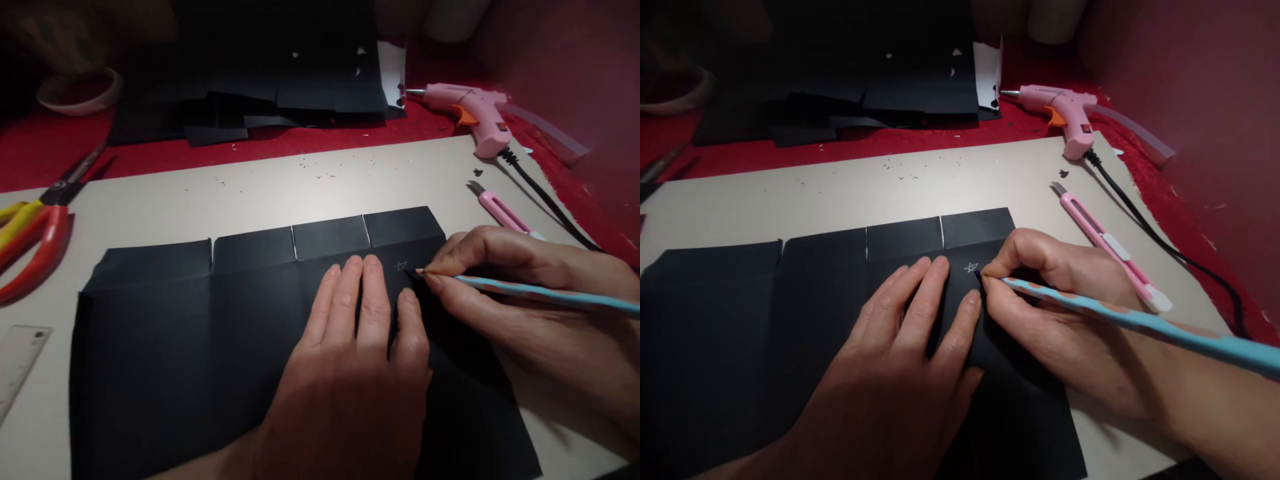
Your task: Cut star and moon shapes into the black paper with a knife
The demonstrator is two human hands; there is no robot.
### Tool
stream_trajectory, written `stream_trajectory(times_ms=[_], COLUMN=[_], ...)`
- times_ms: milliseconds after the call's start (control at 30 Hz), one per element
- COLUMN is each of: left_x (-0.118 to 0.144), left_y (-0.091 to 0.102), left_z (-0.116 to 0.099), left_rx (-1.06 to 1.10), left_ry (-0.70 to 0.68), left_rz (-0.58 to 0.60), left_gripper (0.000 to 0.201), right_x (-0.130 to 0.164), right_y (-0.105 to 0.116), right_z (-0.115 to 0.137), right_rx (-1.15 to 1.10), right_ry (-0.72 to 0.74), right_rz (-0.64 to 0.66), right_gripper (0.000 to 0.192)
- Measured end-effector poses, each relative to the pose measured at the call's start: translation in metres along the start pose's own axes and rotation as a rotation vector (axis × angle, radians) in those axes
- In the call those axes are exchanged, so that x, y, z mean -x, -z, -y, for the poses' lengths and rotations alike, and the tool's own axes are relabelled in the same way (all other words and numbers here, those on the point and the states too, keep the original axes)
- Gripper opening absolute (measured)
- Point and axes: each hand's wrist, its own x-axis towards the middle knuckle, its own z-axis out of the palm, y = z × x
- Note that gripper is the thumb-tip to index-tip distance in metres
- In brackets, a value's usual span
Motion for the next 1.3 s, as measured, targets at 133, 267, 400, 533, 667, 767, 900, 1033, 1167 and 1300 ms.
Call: stream_trajectory(times_ms=[133, 267, 400, 533, 667, 767, 900, 1033, 1167, 1300], left_x=[0.001, 0.001, 0.001, 0.002, 0.002, 0.002, 0.002, 0.001, -0.001, -0.001], left_y=[0.001, 0.001, 0.0, 0.0, 0.0, 0.0, 0.0, -0.001, -0.001, -0.001], left_z=[0.001, 0.001, 0.001, 0.001, 0.0, 0.0, 0.001, 0.0, -0.001, 0.0], left_rx=[-0.005, -0.019, -0.024, -0.027, -0.015, -0.01, -0.018, -0.008, 0.005, -0.002], left_ry=[0.0, -0.004, -0.024, -0.017, -0.014, -0.006, -0.003, 0.013, 0.02, 0.018], left_rz=[-0.012, -0.007, -0.006, -0.004, -0.006, -0.017, -0.022, -0.02, -0.019, -0.027], left_gripper=[0.039, 0.04, 0.04, 0.04, 0.041, 0.04, 0.039, 0.039, 0.046, 0.048], right_x=[-0.001, -0.002, -0.003, -0.004, -0.005, -0.006, -0.004, -0.003, -0.006, -0.009], right_y=[0.001, -0.001, -0.001, 0.0, -0.001, -0.003, -0.004, -0.004, -0.005, -0.009], right_z=[-0.001, -0.003, -0.002, -0.001, 0.0, 0.002, 0.004, 0.004, 0.001, 0.0], right_rx=[0.008, 0.008, 0.008, -0.002, -0.096, -0.219, -0.16, -0.171, -0.117, -0.1], right_ry=[0.021, 0.053, 0.074, 0.077, 0.044, 0.018, 0.044, 0.017, 0.028, 0.051], right_rz=[-0.005, -0.022, -0.037, -0.034, -0.1, -0.2, -0.229, -0.156, -0.129, -0.095], right_gripper=[0.009, 0.01, 0.01, 0.011, 0.013, 0.011, 0.007, 0.007, 0.009, 0.01])
